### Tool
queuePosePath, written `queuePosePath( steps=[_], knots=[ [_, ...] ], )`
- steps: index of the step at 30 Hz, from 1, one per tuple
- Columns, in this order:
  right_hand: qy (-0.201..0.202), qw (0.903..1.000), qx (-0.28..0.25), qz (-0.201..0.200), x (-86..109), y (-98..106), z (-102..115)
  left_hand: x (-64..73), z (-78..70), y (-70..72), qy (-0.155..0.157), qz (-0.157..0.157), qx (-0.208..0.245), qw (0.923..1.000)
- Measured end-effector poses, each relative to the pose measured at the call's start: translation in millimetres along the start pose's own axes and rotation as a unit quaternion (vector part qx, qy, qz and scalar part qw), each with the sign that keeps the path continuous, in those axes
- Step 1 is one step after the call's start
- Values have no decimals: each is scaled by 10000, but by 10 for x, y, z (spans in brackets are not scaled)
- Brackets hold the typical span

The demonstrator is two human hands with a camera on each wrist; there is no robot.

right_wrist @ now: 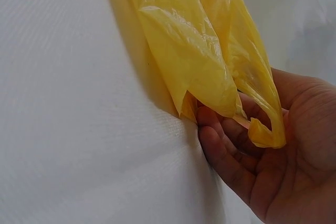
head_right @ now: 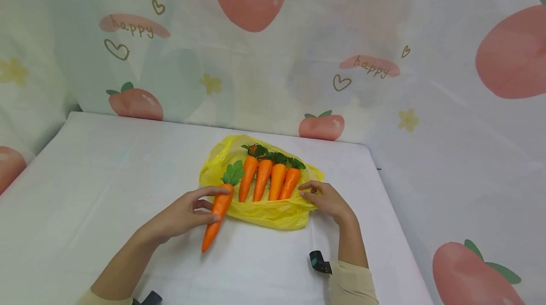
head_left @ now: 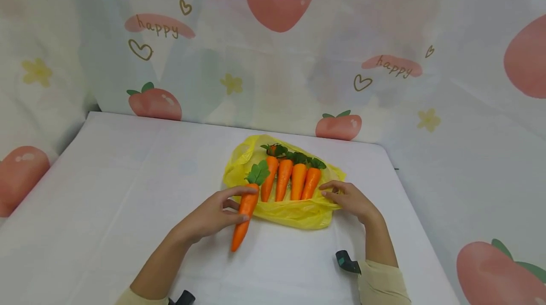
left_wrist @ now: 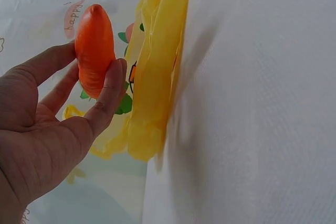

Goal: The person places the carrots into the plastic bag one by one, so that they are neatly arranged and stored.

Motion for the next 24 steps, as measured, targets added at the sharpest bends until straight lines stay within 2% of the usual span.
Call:
queuePosePath(
  steps=[11,19,24],
  knots=[
    [48,10000,65,-27,-15,21,-9,-82,-44,37,-74,-184,28,9998],
    [65,10000,45,37,-16,13,-12,-134,-38,58,66,-308,-51,9995],
    [92,9999,81,23,-26,11,-13,-164,-57,83,35,-431,-158,9989]
  ],
)
Point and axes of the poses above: each hand's wrist, its own x-axis away from the middle knuckle, its own y-axis out of the back of the hand, z = x × y, the point moved 10 cm from there along -x, towards the middle knuckle, and after that the axes turned 4 degrees about z, right-handed, at the moved point
